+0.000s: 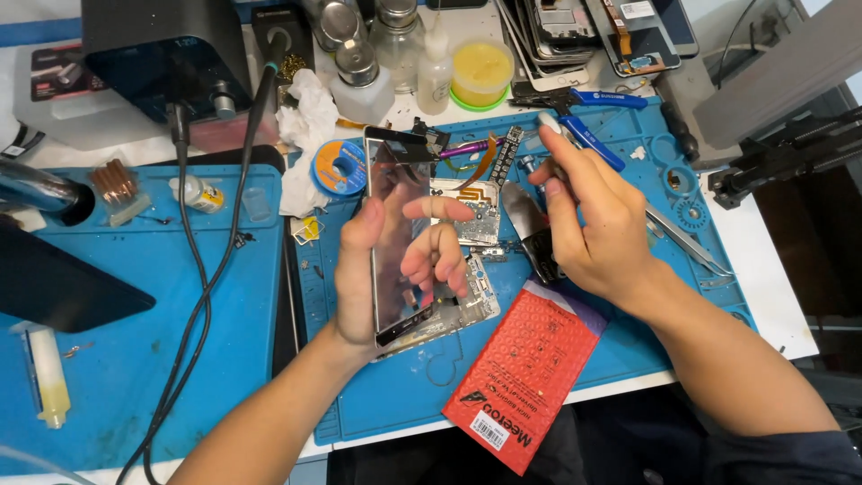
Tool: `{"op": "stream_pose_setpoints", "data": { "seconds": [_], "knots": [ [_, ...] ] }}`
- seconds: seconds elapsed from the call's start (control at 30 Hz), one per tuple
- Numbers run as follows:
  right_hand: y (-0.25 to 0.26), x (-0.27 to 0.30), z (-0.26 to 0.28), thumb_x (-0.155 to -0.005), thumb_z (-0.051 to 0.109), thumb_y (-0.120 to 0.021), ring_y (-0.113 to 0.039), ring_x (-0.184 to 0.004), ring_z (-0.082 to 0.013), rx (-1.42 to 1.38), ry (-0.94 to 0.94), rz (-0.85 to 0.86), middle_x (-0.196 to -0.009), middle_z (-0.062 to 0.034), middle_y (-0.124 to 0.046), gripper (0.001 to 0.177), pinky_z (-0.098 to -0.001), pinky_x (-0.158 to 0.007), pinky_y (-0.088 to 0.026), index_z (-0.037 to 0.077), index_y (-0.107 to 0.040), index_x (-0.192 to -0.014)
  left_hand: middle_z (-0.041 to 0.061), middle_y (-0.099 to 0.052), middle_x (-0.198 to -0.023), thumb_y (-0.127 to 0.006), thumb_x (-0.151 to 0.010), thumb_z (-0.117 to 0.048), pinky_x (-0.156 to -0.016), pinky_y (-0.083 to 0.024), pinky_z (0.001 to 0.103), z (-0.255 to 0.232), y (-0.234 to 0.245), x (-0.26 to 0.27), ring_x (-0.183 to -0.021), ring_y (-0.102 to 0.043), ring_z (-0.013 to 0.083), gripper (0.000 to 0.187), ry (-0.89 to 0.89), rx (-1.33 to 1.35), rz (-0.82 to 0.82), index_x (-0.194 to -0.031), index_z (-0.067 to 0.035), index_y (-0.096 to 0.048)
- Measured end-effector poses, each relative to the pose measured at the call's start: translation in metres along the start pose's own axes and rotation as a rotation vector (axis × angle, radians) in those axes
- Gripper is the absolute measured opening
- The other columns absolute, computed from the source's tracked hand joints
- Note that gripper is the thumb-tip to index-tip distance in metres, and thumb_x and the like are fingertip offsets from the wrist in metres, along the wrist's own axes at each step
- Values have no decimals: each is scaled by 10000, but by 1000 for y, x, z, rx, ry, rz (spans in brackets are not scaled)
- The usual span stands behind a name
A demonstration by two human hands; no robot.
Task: The person uses a metal spudger to pry and separate the screen assembly from a smartphone chassis. They then use a white stylus-like tool to carefully scrape and clean the surface of the exposed motherboard.
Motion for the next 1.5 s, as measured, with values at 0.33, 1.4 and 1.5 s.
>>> {"op": "stream_pose_setpoints", "data": {
  "seconds": [0.33, 1.4, 1.5],
  "knots": [
    [-1, 1, 2, -1041, -46, -475, -698, -951, -276, 19, 27, 47, -1134, -199, -713, 384, -361, -835, -548, -92, -469, -1423, 103, -524, -610, -403, -898, -607, -502, -410, 285, 0, 3, -2, -546, -606, 251, 762, -17, 43, -34, -1110, 101, -586],
    [2, 5, 7, -1043, -46, -519, -707, -897, -328, 61, 294, 31, -1104, -224, -694, 252, -360, -685, -533, -39, -608, -1279, 62, -479, -703, -428, -898, -464, -664, -491, 372, 14, 6, -2, -648, -526, 235, 853, 125, 432, -10, -1506, 128, -344],
    [0, 8, 7, -1040, -98, -509, -630, -797, -283, 58, 312, 25, -998, -183, -654, 306, -355, -646, -489, -21, -594, -1323, 123, -564, -819, -428, -914, -418, -686, -540, 378, 10, 6, -1, -693, -565, 231, 853, 98, 452, 49, -1543, 128, -245]
  ]
}}
Point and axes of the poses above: each hand's wrist, its own x-axis away from the middle knuckle, its own y-axis out of the back of the hand, z = x × y, the point moved 4 cm from there along -x, towards the middle knuckle
